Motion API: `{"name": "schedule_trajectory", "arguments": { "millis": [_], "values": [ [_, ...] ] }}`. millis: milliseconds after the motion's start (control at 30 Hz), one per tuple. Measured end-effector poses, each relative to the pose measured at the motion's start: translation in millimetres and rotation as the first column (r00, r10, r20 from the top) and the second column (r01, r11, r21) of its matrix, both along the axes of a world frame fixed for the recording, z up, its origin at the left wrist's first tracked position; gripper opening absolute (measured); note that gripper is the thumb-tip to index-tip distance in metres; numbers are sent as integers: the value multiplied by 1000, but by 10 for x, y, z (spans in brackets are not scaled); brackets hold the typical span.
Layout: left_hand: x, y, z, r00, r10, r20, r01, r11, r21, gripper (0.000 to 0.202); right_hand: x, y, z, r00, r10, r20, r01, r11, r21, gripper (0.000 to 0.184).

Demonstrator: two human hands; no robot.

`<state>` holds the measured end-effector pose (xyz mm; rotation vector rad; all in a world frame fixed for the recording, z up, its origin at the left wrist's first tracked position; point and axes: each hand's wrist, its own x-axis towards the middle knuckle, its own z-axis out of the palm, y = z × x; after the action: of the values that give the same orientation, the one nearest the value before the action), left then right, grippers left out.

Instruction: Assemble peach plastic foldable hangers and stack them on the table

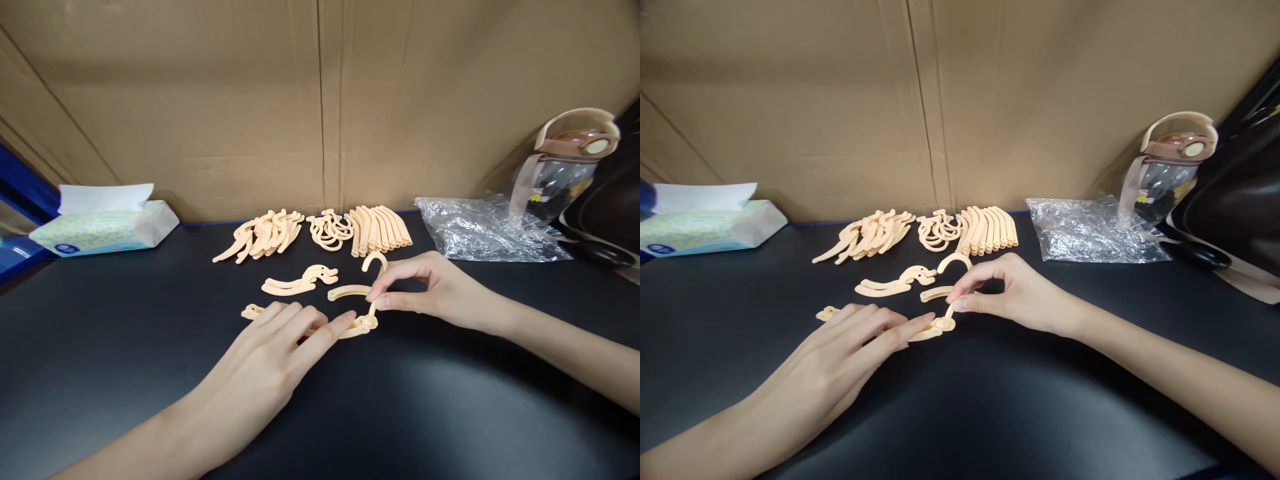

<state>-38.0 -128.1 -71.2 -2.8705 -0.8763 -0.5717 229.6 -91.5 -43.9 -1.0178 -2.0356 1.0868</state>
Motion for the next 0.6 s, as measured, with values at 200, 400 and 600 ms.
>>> {"name": "schedule_trajectory", "arguments": {
  "millis": [200, 400, 600],
  "values": [
    [-8, 35, -48, 1000, -22, 9, 21, 998, 59, 46, -15, -16, -5, 999, -29, 41, 26, 997, 68, 23],
    [-1, 43, -66, 1000, -9, -25, 11, 994, 106, 43, -43, -39, -12, 997, -59, 42, 54, 994, 93, 22],
    [35, 46, -58, 1000, 14, -18, -10, 983, 186, 37, -59, -51, -44, 993, -94, 73, 84, 987, 134, 23]
  ]
}}
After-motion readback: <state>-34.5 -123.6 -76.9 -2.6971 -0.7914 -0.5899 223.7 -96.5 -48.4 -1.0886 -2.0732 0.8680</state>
